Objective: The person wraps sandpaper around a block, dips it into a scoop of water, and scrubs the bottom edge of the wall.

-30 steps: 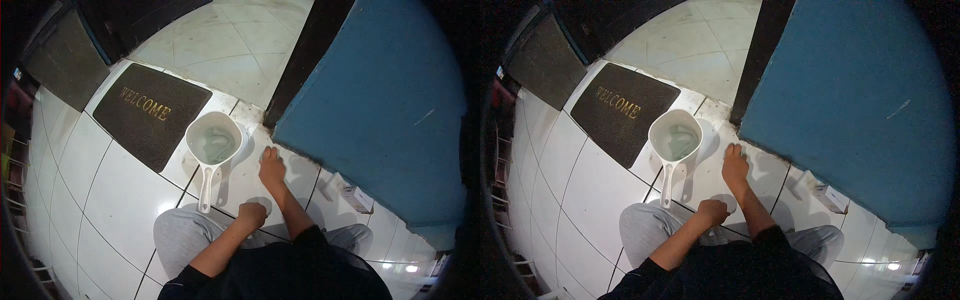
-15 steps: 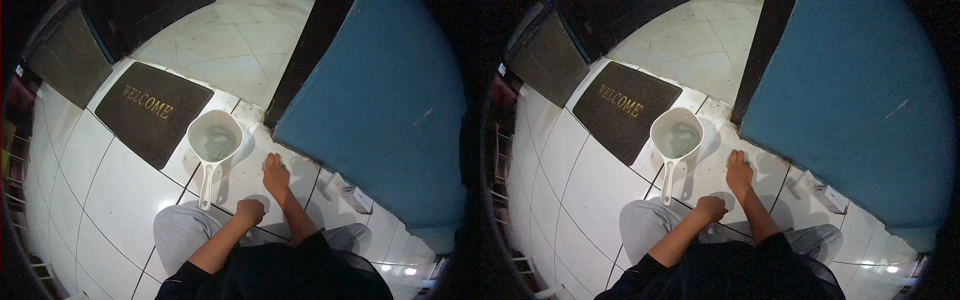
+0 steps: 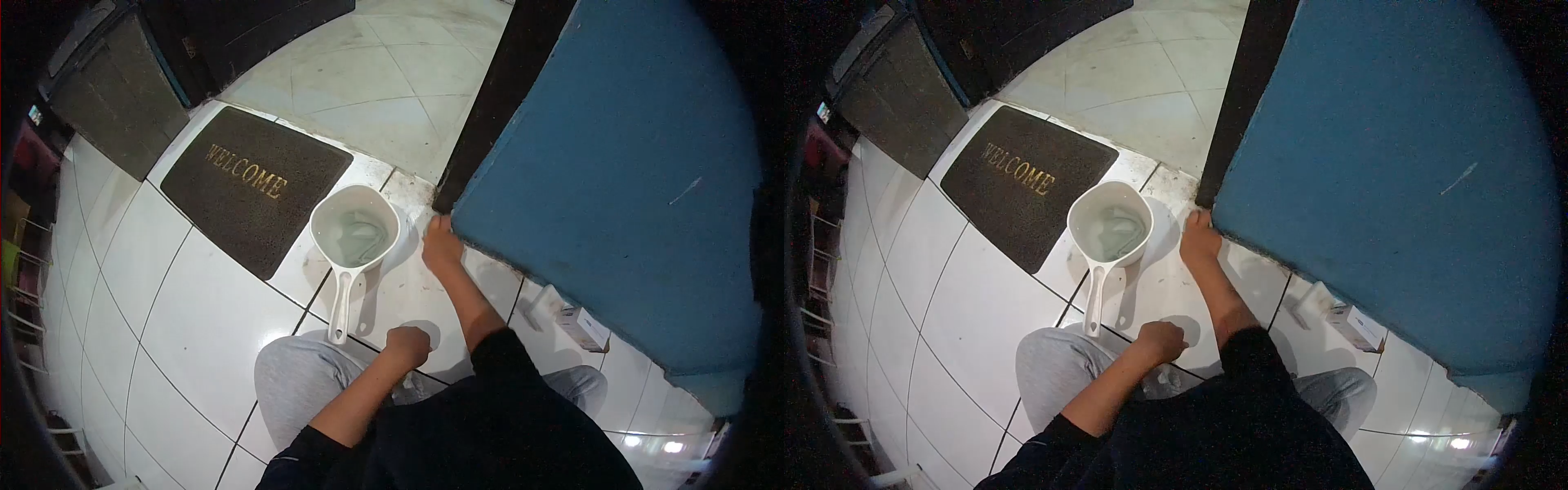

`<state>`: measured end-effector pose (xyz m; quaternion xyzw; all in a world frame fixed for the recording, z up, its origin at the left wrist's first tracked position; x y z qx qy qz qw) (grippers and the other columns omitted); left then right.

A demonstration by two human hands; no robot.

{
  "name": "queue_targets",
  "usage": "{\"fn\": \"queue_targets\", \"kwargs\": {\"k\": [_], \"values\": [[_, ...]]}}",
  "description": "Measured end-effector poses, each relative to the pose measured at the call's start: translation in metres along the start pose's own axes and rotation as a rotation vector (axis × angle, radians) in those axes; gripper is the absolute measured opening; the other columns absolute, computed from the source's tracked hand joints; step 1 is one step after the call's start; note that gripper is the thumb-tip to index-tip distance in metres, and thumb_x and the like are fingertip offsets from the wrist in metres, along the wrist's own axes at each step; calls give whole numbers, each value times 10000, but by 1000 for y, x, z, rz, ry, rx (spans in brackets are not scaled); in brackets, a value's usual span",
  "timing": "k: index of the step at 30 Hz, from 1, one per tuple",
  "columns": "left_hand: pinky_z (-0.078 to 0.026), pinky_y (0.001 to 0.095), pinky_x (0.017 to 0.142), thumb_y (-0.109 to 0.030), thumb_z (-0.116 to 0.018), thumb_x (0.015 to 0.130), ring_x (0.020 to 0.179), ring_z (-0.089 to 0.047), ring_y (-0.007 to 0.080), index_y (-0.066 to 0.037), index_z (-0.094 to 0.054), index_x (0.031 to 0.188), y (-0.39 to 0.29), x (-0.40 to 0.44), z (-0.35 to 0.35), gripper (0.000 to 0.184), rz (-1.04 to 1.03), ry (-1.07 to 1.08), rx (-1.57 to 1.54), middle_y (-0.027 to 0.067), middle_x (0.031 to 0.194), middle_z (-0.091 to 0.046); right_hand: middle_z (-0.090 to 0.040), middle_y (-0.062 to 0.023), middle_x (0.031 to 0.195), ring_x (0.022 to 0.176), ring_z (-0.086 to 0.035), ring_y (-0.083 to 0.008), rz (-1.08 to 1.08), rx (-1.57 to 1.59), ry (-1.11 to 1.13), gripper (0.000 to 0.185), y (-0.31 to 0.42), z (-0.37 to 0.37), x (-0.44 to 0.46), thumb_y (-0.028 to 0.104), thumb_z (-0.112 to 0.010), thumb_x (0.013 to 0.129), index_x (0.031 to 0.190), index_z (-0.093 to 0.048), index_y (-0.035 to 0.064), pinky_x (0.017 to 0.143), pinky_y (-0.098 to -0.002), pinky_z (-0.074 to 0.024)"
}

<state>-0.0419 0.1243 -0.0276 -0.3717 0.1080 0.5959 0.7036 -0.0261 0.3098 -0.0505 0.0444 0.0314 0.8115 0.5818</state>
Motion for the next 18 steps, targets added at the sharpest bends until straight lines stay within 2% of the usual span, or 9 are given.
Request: {"fn": "queue_targets", "kwargs": {"k": [6, 10, 12, 16, 18], "values": [[-472, 380, 698, -348, -480, 804, 847, -587, 276, -58, -626, 832, -5, -2, 0, 326, 22, 8, -16, 127, 873, -614, -397, -160, 1016, 728, -570, -320, -5, 80, -3, 439, -22, 21, -86, 203, -569, 745, 1062, -335, 11, 592, -373, -487], [-473, 378, 700, -352, -477, 808, 845, -587, 276, -58, -626, 846, -9, 0, -1, 332, 3, 33, -8, 127, 876, -613, -396, -158, 1019, 719, -567, -326, 61, 106, -66, 425, -20, 14, -56, 199, -563, 750, 1058, -339, 10, 606, -376, -484], [-473, 377, 702, -353, -475, 810, 847, -587, 276, -57, -624, 850, -9, 1, -2, 335, 6, 52, -4, 129, 880, -612, -397, -140, 1018, 769, -560, -303, 110, 65, -68, 452, -13, 10, -31, 203, -573, 747, 1085, -331, 26, 621, -367, -483], [-472, 379, 706, -347, -470, 813, 852, -586, 280, -50, -619, 865, -6, -1, 0, 336, 5, 58, 17, 136, 895, -609, -393, -147, 1053, 783, -562, -302, 65, 73, -4, 460, -6, 9, -12, 209, -574, 749, 1094, -327, 31, 618, -368, -482], [-472, 380, 707, -345, -468, 814, 854, -585, 282, -46, -617, 867, -6, -1, 3, 338, 7, 50, 29, 139, 897, -608, -388, -171, 1070, 776, -557, -347, 84, 81, 12, 451, -10, 10, -22, 205, -552, 762, 1100, -321, 17, 619, -398, -480]]}}
Point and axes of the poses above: each hand's wrist, its own x-axis towards the middle knuckle, its own z-axis out of the back of the hand, y = z × x, the point moved 5 cm from there along x, towards the middle knuckle
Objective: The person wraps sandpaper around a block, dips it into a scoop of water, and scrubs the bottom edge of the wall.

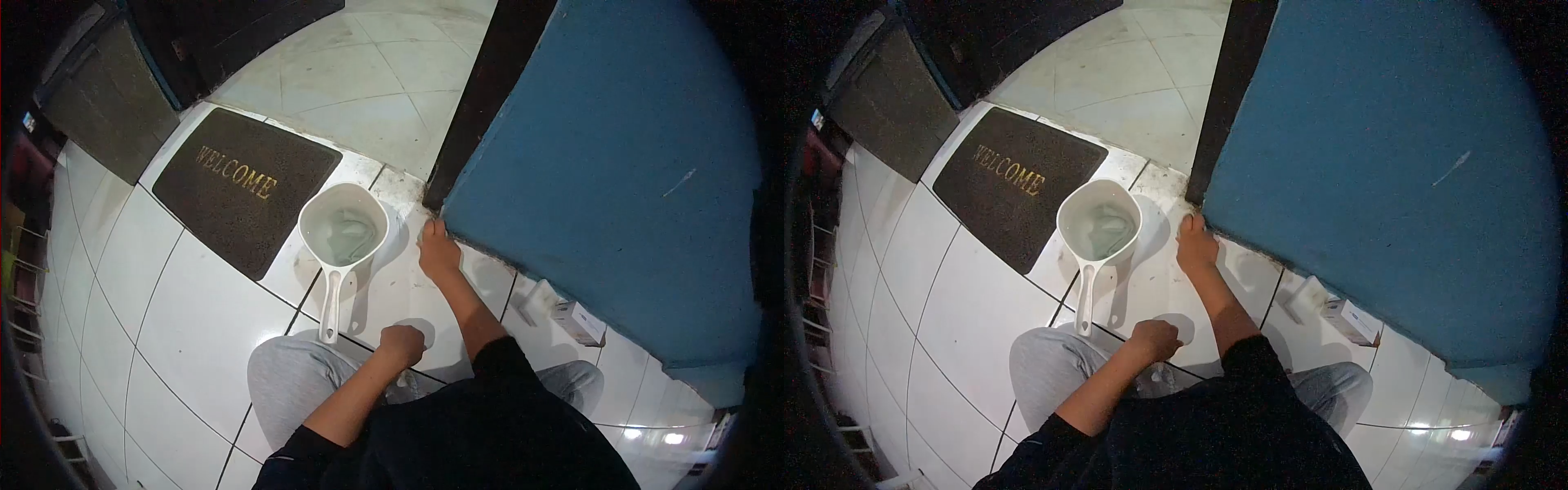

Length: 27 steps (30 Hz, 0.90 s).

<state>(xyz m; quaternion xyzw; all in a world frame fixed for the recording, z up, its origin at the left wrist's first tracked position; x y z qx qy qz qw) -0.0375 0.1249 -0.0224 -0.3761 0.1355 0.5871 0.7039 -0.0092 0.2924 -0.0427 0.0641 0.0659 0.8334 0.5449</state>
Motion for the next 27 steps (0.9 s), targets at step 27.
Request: {"fn": "queue_targets", "kwargs": {"k": [27], "values": [[-467, 384, 712, -343, -488, 798, 841, -584, 295, -26, -614, 867, -7, -4, 2, 348, -45, -50, -37, 153, 880, -607, -412, -213, 1046, 860, -502, -358, -382, -73, 19, 539, -36, 23, -100, 353, -463, 813, 1218, -251, 68, 658, -443, -459]]}}
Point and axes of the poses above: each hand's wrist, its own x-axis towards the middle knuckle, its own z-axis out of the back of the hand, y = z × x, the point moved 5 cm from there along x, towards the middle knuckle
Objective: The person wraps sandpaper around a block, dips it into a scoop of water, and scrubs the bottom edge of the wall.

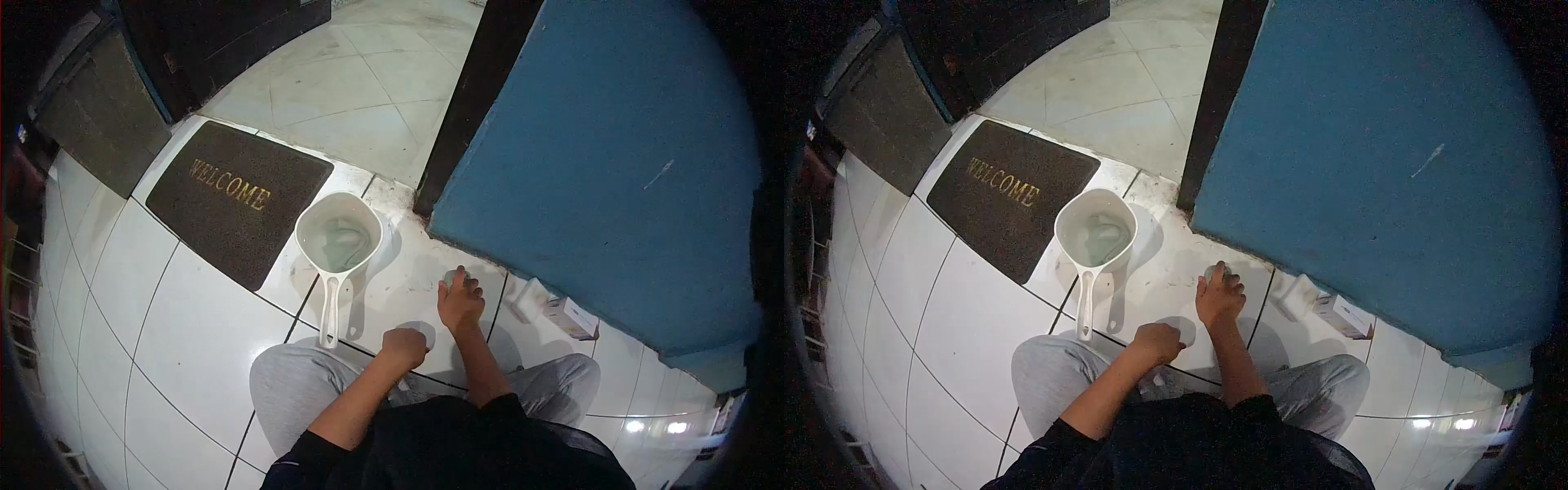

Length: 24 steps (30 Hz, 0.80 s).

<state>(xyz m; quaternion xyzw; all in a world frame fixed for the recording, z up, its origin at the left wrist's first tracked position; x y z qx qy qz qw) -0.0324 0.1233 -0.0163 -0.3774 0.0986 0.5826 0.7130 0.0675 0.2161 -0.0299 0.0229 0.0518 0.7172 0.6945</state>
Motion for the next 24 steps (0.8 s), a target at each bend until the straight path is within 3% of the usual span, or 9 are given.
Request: {"fn": "queue_targets", "kwargs": {"k": [2, 7, 10, 13, 17, 19, 24], "values": [[-467, 386, 713, -340, -485, 800, 843, -584, 293, -28, -613, 867, -2, 0, 1, 344, -5, 27, -2, 150, 878, -608, -444, -207, 1010, 828, -523, -351, -36, -32, 61, 534, -1, -8, 4, 377, -450, 813, 1211, -268, 70, 646, -437, -465], [-467, 392, 710, -338, -483, 801, 845, -584, 288, -29, -612, 859, -5, 5, -5, 340, -45, 16, -3, 148, 881, -609, -487, -211, 936, 768, -557, -332, 121, 104, -145, 515, 21, -16, 36, 382, -489, 790, 1180, -322, 90, 604, -398, -483], [-467, 395, 707, -341, -483, 801, 847, -583, 289, -29, -612, 855, -2, 6, -8, 341, -19, 32, 3, 147, 885, -608, -489, -219, 954, 784, -563, -315, 154, 12, -169, 492, 50, -21, 64, 370, -525, 770, 1146, -348, 107, 583, -385, -485], [-469, 393, 702, -344, -484, 800, 846, -583, 289, -33, -612, 859, 1, 4, -6, 342, 6, 48, 25, 145, 886, -607, -488, -228, 971, 799, -564, -308, 173, 22, -22, 495, 62, -16, 78, 379, -504, 780, 1171, -343, 119, 582, -378, -487], [-470, 390, 693, -342, -484, 799, 842, -584, 290, -39, -607, 874, 3, 2, -6, 336, 3, 59, 35, 148, 880, -606, -502, -211, 938, 778, -568, -291, 140, 25, -55, 473, 24, -19, 64, 372, -488, 791, 1171, -357, 122, 583, -375, -488], [-470, 392, 692, -342, -484, 800, 843, -583, 290, -39, -607, 873, 2, 1, -6, 334, 2, 33, 20, 148, 881, -606, -516, -206, 932, 742, -574, -294, 73, 30, -209, 458, -13, -21, 53, 363, -489, 792, 1164, -375, 120, 587, -376, -491], [-469, 393, 693, -341, -477, 804, 847, -583, 286, -42, -607, 869, -7, 4, -5, 332, -26, 47, -8, 146, 891, -605, -528, -217, 930, 728, -579, -310, 33, 42, -190, 429, -16, -18, 53, 343, -507, 788, 1134, -409, 109, 607, -384, -487]]}}
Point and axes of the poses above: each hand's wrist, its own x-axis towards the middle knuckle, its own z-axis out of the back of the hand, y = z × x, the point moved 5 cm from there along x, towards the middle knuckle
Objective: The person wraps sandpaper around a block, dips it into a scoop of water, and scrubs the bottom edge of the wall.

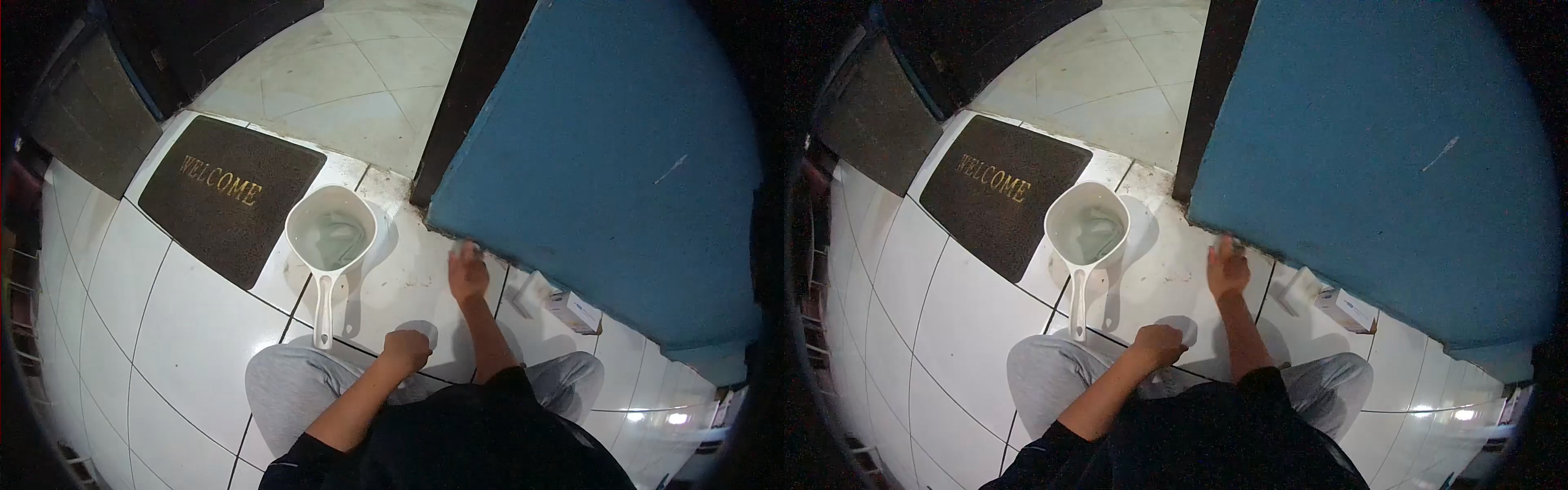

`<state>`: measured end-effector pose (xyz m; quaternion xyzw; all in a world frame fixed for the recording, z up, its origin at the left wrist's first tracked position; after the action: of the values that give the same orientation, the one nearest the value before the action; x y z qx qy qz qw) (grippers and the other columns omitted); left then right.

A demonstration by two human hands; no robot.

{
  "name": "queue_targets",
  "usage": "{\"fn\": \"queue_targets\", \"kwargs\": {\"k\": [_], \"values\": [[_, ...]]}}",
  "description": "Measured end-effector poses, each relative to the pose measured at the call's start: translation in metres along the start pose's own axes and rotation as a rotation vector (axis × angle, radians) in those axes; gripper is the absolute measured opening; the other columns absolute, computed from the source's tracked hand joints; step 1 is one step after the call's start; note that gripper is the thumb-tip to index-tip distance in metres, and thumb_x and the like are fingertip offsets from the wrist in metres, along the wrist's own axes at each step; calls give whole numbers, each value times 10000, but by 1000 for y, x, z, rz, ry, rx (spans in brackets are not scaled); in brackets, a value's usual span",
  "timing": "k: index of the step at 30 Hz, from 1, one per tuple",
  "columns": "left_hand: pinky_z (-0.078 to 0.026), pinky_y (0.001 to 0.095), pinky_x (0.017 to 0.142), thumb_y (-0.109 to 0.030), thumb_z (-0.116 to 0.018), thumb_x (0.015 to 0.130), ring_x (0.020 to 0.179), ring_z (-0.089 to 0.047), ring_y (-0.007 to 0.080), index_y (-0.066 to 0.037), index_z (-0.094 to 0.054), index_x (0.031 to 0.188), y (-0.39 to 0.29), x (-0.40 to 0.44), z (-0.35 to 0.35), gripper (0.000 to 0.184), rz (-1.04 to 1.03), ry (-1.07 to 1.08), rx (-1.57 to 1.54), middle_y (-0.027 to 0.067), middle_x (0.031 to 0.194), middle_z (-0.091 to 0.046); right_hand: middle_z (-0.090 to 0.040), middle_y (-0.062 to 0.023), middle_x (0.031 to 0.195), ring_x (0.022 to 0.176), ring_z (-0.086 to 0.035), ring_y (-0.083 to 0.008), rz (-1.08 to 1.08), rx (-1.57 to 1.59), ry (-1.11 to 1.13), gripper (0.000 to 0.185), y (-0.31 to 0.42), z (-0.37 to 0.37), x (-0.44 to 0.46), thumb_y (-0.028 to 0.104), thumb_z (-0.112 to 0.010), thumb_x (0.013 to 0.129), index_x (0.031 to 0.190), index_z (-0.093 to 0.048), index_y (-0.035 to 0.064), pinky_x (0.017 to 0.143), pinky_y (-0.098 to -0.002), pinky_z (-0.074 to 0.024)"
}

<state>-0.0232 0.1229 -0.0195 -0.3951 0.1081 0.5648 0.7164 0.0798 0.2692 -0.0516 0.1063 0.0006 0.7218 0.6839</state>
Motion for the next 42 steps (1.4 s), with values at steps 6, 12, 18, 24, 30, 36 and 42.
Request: {"fn": "queue_targets", "kwargs": {"k": [6, 12, 18, 24, 30, 36, 42], "values": [[-464, 397, 714, -336, -471, 810, 861, -580, 286, -37, -603, 881, 7, 0, -1, 334, 35, 33, 23, 144, 908, -603, -515, -192, 922, 740, -575, -312, 75, 96, 62, 461, 79, -8, 23, 370, -517, 777, 1150, -390, 131, 586, -388, -487], [-462, 402, 716, -347, -457, 813, 862, -577, 291, -47, -601, 886, 11, 1, -8, 341, 43, 50, 45, 143, 906, -603, -511, -177, 984, 771, -572, -293, 27, 35, -88, 474, 15, -3, 3, 376, -493, 795, 1179, -382, 121, 573, -393, -484], [-461, 398, 716, -340, -461, 804, 860, -574, 300, -54, -602, 878, 4, 4, -6, 327, 0, 40, 12, 153, 898, -601, -545, -155, 911, 780, -566, -297, -92, 95, -2, 398, -12, -5, -1, 330, -512, 779, 1112, -420, 133, 617, -406, -476], [-457, 401, 721, -359, -459, 804, 868, -571, 302, -34, -597, 877, 8, 4, -7, 360, 13, 56, 57, 157, 899, -599, -500, -201, 979, 734, -573, -307, 26, 157, 58, 403, 77, -13, 17, 354, -547, 745, 1076, -413, 167, 551, -409, -477], [-454, 397, 729, -359, -452, 809, 880, -566, 298, -31, -591, 884, 13, 4, -13, 364, 22, 81, 66, 162, 902, -597, -504, -215, 980, 724, -578, -305, -26, 45, 9, 487, 17, -12, 9, 387, -512, 768, 1184, -377, 174, 542, -409, -485], [-468, 376, 701, -331, -486, 794, 847, -584, 271, -61, -628, 831, 9, 7, -9, 307, 30, 3, 26, 116, 879, -614, -515, -183, 987, 749, -578, -303, -187, 18, 62, 482, -46, -3, 1, 365, -479, 791, 1194, -371, 123, 602, -361, -494], [-470, 374, 698, -327, -488, 796, 846, -586, 266, -59, -627, 846, 5, 3, -4, 306, 25, 5, 49, 117, 886, -613, -521, -218, 978, 780, -566, -344, -64, 105, 148, 483, 50, -9, 17, 378, -486, 779, 1189, -342, 166, 622, -421, -479]]}}
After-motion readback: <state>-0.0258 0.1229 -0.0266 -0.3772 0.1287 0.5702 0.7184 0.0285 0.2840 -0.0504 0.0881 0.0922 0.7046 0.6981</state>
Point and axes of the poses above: each hand's wrist, its own x-axis towards the middle knuckle, its own z-axis out of the back of the hand, y = z × x, the point moved 5 cm from there along x, towards the middle knuckle
